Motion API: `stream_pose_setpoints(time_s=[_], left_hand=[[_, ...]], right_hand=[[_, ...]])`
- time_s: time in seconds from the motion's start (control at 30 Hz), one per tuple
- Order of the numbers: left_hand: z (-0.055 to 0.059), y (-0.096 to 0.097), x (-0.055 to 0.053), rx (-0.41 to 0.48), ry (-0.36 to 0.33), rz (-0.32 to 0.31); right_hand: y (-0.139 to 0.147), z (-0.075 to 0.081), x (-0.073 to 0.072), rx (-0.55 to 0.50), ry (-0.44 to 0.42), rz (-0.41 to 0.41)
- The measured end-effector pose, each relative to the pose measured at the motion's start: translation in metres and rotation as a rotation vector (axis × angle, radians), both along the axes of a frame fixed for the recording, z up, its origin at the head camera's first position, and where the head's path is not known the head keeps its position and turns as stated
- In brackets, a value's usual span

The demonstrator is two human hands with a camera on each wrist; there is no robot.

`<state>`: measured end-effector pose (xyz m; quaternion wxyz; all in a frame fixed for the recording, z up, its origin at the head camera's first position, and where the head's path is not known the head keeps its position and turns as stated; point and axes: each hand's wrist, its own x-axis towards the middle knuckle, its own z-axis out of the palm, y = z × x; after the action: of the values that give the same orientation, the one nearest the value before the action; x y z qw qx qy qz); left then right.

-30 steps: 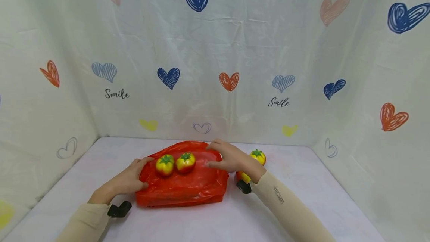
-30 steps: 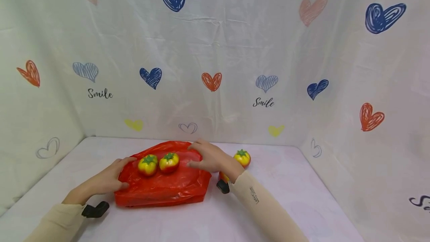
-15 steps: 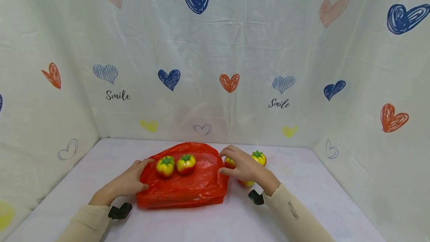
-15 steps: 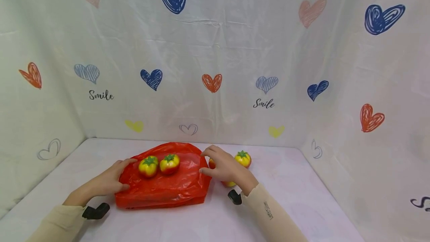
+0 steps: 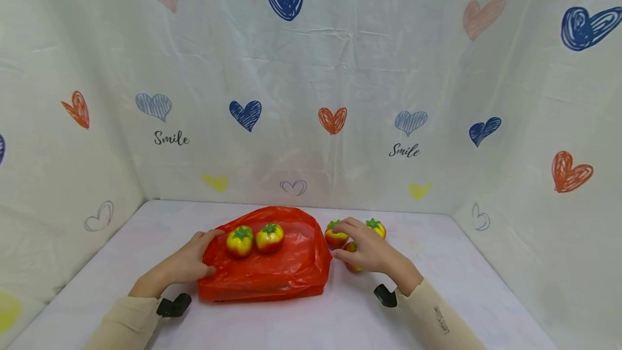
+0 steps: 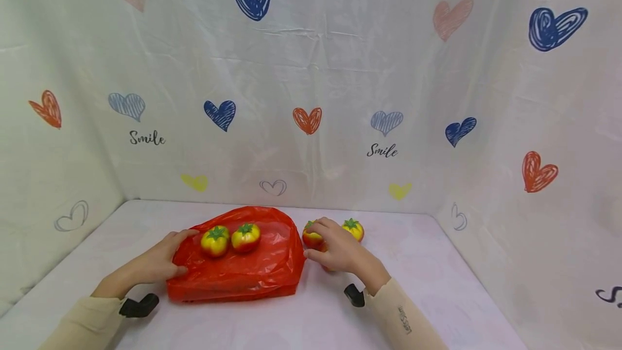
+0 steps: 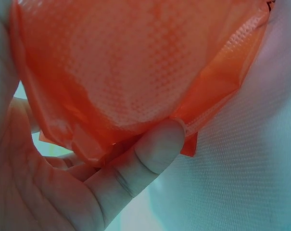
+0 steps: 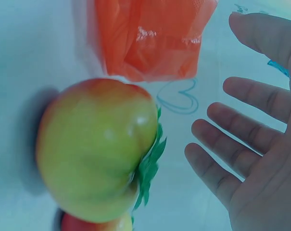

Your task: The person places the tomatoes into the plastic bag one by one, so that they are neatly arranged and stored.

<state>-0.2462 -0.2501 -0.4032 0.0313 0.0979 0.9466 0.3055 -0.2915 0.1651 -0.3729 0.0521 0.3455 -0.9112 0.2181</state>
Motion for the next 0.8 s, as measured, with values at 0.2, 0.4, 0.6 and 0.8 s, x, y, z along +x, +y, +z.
stream_pose_setpoints(time_s=[0.2,0.4,0.6,0.8], left_hand=[[0.000,0.001,0.001,0.000,-0.012,0.003],[0.001,0.001,0.000,0.005,-0.025,0.007],[0.002,0.001,-0.001,0.001,-0.019,0.000],[0.002,0.001,-0.001,-0.005,-0.015,-0.004]], right_hand=[[0.010,-0.003,0.001,-0.004,-0.012,-0.057],[0.018,-0.004,-0.002,0.004,-0.003,-0.093],[0.022,-0.006,-0.003,-0.010,-0.022,-0.098],[0.026,-0.010,-0.005,-0.008,-0.045,-0.129]])
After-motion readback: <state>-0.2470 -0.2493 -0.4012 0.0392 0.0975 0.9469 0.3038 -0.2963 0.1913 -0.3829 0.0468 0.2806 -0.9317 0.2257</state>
